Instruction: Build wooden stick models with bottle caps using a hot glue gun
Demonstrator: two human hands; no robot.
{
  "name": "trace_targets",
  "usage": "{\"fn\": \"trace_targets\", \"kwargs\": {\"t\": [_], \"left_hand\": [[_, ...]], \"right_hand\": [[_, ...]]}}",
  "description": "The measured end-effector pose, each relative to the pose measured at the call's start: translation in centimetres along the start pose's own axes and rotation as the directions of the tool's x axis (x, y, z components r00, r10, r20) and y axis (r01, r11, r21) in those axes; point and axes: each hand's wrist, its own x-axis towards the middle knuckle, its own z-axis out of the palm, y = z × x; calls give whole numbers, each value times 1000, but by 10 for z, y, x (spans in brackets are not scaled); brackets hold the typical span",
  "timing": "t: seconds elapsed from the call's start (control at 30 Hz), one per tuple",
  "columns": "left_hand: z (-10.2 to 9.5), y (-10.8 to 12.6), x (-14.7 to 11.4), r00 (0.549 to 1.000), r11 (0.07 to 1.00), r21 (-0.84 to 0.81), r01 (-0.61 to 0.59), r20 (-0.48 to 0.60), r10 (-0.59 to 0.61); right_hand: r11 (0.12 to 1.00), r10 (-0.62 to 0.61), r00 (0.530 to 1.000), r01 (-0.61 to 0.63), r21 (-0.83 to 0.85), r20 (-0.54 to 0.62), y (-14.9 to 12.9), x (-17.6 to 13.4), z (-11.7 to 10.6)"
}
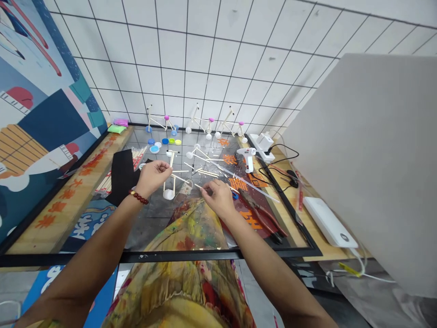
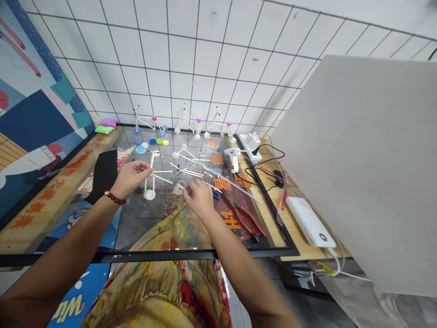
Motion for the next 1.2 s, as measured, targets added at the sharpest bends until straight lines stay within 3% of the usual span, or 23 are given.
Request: {"fn": "trace_targets", "kwargs": {"t": [0.13,0.37,0.6,0.93,1.2], "left_hand": [[-1,11,-8,996,993,80,-87,7,87],[-6,26,-18,975,975,14,-221,3,221],[1,30,-25,982,984,-46,-172,69,175],[7,30,-31,948,947,70,-315,81,309],[13,33,-34,958,954,91,-286,54,282]], "right_hand": [[997,73,996,-74,20,53,-9,6,3],[991,112,989,-118,56,101,-9,10,6],[990,104,989,-113,89,101,-4,13,6],[992,103,988,-111,64,114,-4,9,5],[995,86,990,-90,32,112,-4,10,5]]}}
